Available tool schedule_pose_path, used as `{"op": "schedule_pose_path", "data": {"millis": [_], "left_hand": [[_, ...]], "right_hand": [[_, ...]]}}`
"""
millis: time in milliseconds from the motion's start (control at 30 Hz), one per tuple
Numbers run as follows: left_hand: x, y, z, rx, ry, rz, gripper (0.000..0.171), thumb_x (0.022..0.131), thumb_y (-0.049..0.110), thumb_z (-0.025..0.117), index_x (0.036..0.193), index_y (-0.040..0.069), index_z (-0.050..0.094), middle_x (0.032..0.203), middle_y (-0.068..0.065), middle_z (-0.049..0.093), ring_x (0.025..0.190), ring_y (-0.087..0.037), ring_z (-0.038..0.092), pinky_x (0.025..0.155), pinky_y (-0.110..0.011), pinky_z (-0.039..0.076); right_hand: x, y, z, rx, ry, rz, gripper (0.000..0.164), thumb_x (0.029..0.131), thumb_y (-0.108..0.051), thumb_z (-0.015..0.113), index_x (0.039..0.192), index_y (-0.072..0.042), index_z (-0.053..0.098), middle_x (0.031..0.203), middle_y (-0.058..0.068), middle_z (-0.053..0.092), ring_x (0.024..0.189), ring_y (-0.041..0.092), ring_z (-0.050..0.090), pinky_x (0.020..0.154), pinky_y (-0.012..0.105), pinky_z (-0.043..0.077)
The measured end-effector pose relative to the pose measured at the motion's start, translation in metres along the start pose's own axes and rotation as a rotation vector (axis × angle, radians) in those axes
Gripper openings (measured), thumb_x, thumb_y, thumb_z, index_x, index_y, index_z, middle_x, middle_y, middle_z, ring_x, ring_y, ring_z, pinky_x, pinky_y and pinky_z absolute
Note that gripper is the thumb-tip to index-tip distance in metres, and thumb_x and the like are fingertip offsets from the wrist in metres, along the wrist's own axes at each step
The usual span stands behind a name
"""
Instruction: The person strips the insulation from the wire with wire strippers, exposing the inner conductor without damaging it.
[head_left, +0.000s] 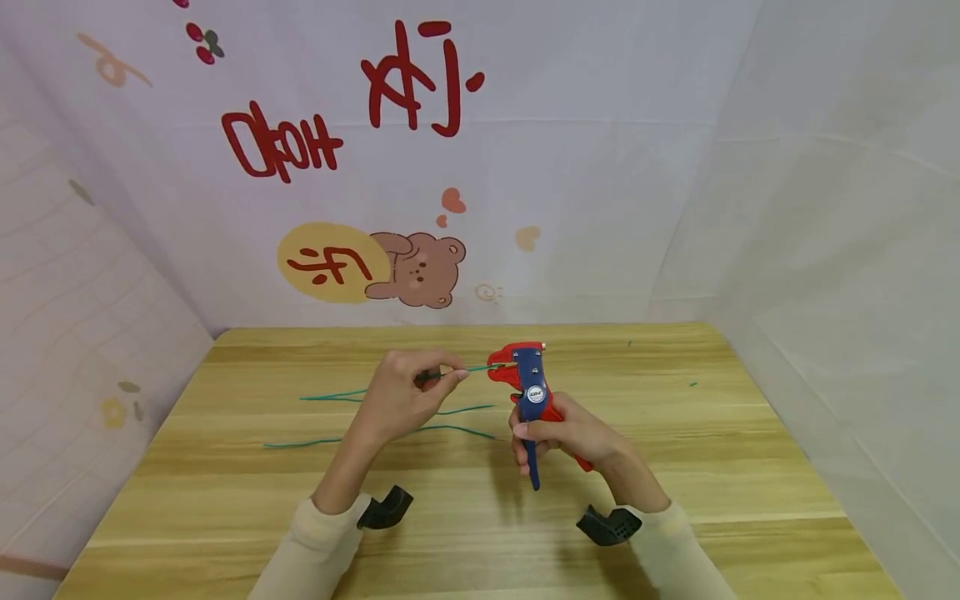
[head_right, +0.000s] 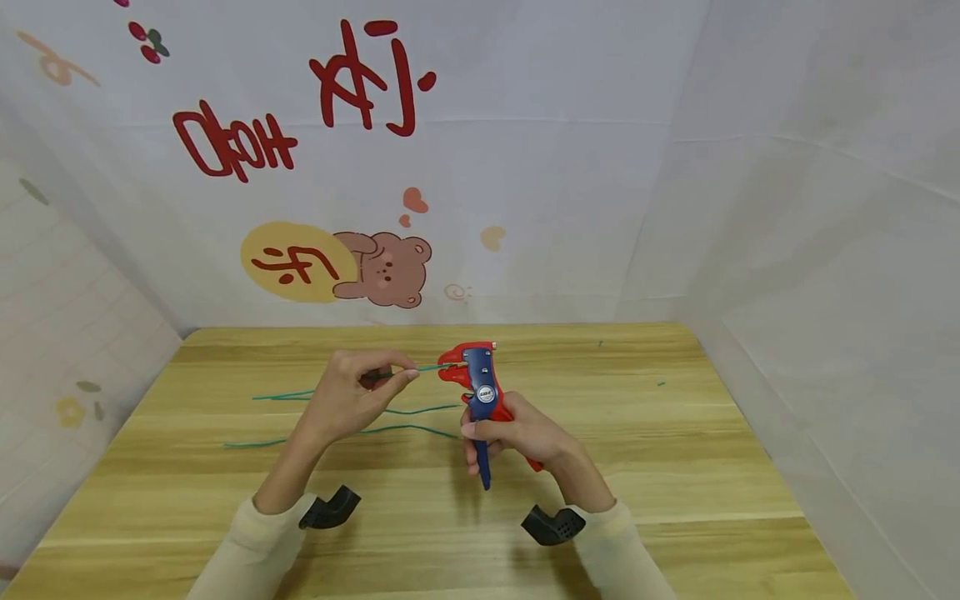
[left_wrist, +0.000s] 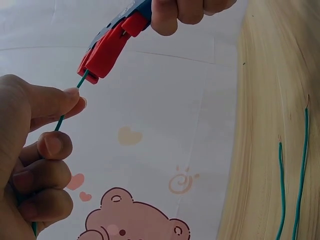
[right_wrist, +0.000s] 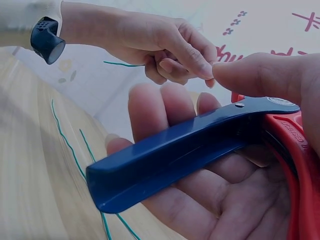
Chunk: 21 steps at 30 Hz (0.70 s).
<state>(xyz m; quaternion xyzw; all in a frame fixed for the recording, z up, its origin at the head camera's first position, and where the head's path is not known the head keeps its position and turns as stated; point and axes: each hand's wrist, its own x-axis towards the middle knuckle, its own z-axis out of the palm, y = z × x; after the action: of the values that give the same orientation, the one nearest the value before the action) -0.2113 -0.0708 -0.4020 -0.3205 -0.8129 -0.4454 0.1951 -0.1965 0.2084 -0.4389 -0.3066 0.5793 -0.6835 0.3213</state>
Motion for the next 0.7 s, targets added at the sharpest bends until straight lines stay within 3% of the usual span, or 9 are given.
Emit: {"op": "schedule_pose_path", "data": {"millis": [300,700], "left_hand": [[-0.0012,0.0023,-0.0011,0.013,-0.02,-0.014,0.006,0.095,0.018,0.075,0.091,0.02,0.079,0.057,0.009,0.044,0.051,-0.005,0.037,0.05,-0.02,0.029],[-0.0011,0.0032,-0.0005,0.004,-0.017,-0.011,0.005,0.094,0.018,0.076,0.092,0.017,0.08,0.059,0.009,0.047,0.053,-0.004,0.037,0.051,-0.02,0.03]], "right_hand": [[0.0016,0.0003,0.0028,0.0,0.014,-0.008,0.007,0.103,-0.005,0.052,0.103,0.001,0.055,0.081,0.003,0.068,0.07,0.018,0.071,0.07,0.039,0.062],[0.0031,0.0035,0.0022,-0.005,0.021,-0.016,0.007,0.103,-0.003,0.051,0.102,0.003,0.055,0.081,0.003,0.067,0.069,0.017,0.07,0.069,0.039,0.062]]}}
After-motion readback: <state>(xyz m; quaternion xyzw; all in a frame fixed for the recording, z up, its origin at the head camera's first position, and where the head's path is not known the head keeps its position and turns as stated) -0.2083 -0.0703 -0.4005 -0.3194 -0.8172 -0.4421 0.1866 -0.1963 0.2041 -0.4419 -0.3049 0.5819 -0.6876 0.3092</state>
